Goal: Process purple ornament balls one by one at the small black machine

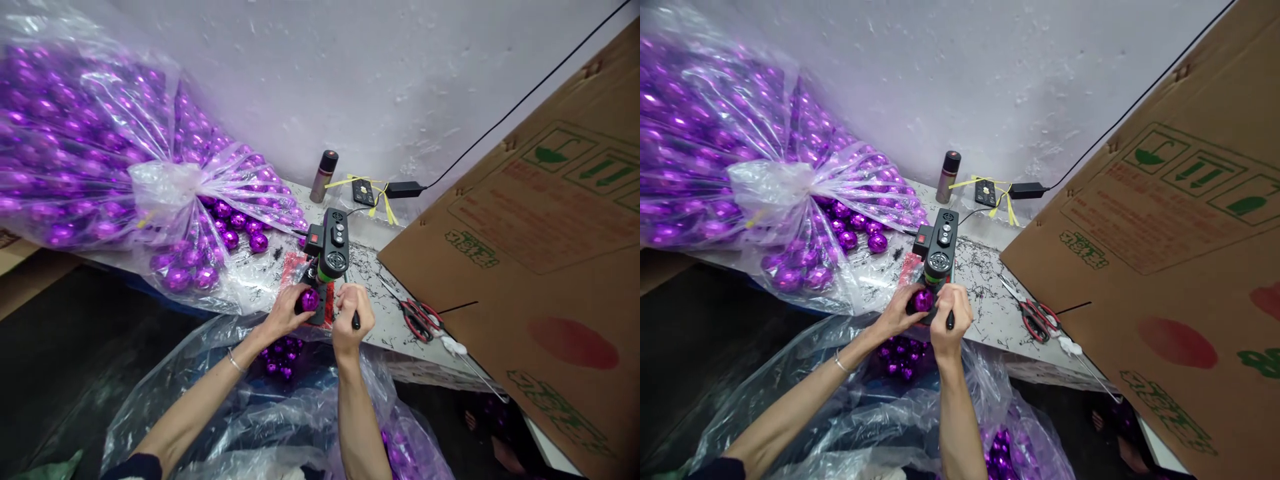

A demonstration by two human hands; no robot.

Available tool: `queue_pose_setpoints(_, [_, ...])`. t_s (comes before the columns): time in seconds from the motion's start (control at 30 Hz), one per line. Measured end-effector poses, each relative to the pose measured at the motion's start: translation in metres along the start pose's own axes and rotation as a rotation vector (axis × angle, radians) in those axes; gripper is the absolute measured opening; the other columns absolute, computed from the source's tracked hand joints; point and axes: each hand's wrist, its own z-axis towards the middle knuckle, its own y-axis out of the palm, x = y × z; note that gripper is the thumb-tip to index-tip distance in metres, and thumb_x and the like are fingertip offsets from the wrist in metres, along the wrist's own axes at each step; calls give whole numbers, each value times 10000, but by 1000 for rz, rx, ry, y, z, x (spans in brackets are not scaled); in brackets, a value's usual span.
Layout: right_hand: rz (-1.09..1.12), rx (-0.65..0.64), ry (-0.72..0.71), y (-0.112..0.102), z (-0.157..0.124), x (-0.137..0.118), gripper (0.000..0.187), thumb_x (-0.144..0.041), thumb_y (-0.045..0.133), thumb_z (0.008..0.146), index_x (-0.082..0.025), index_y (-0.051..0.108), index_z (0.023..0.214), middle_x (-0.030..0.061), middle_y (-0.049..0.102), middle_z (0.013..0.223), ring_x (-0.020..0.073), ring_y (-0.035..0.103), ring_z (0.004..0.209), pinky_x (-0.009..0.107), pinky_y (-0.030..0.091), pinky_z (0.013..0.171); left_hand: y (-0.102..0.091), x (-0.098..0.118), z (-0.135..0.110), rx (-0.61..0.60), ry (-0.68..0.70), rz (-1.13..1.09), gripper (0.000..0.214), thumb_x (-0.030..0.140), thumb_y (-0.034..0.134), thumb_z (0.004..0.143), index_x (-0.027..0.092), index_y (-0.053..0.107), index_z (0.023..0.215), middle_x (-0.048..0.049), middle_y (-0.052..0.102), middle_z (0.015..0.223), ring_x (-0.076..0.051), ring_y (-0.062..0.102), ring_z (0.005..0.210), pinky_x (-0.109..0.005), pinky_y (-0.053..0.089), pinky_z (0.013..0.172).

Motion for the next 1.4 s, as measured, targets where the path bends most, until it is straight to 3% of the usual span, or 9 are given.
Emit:
queue_pose_setpoints(0.1, [24, -27, 36, -3, 0, -4, 334, -189, 431, 1025, -218, 503, 700, -13, 551, 711, 134, 575, 702, 289, 448, 670, -15, 7, -26, 3, 81, 65, 703, 517, 790, 832, 205, 523, 1402, -188, 635, 1409, -362, 610, 1319, -574, 462, 1135])
queue_pose_setpoints(0.2, [30, -14, 6, -1, -7, 0, 337, -171, 430, 1023, -215, 506, 698, -4, 562, 725, 136, 582, 712, 286, 445, 650, -41, -1, -21, 112, 16, 139, 699, 560, 714, 884, 210, 490, 1446, -185, 621, 1429, -352, 594, 1338, -561, 453, 1151])
queue_pose_setpoints(0.33, [36, 15, -19, 3, -12, 5, 346, -152, 425, 1020, -216, 501, 688, -1, 548, 701, 138, 575, 693, 286, 444, 619, -81, -39, 39, 353, -285, 258, 479, 440, 540, 995, 157, 546, 1382, -214, 619, 1411, -359, 562, 1370, -568, 424, 1162])
queue_pose_setpoints(0.47, [13, 15, -62, 3, -14, 9, 341, -154, 434, 1015, -216, 505, 687, -4, 541, 682, 148, 587, 689, 296, 455, 600, -95, -76, 89, 412, -639, 289, 681, 547, 616, 933, 84, 505, 1420, -286, 606, 1377, -424, 569, 1338, -581, 461, 1086])
queue_pose_setpoints(0.67, [4, -2, -67, 2, -16, 10, 336, -133, 421, 1007, -219, 501, 692, -7, 529, 674, 147, 567, 668, 303, 439, 580, -86, -80, 92, 350, -482, 219, 595, 415, 766, 832, 141, 595, 1331, -202, 671, 1279, -373, 631, 1228, -521, 481, 1066])
queue_pose_setpoints(0.83, [26, -6, -4, 1, 0, -5, 344, -136, 428, 1015, -219, 489, 687, -14, 525, 677, 129, 558, 676, 289, 426, 618, -85, -38, 70, 352, -600, -191, 649, 521, 759, 834, 167, 596, 1352, -145, 709, 1241, -295, 706, 1105, -444, 560, 991])
queue_pose_setpoints(1.0, [41, -32, 71, -1, 18, -18, 357, -168, 440, 1029, -222, 453, 676, -33, 479, 651, 114, 514, 636, 289, 419, 638, -46, 8, 16, 136, -502, -452, 669, 502, 803, 799, 225, 592, 1370, -105, 722, 1282, -262, 735, 1091, -417, 601, 968])
queue_pose_setpoints(1.13, [31, -57, 97, -3, 25, -21, 366, -194, 430, 1038, -222, 439, 673, -33, 475, 652, 111, 498, 631, 288, 409, 639, -13, 17, -7, 49, -415, -336, 654, 460, 842, 780, 234, 621, 1352, -108, 716, 1324, -298, 707, 1184, -453, 583, 1015])
queue_pose_setpoints(1.4, [27, -67, 100, -5, 25, -23, 353, -184, 428, 1039, -220, 463, 690, -33, 476, 655, 108, 497, 636, 278, 399, 619, 4, 3, 16, 78, -257, -31, 633, 432, 822, 825, 235, 588, 1380, -112, 735, 1281, -320, 700, 1190, -494, 553, 1036])
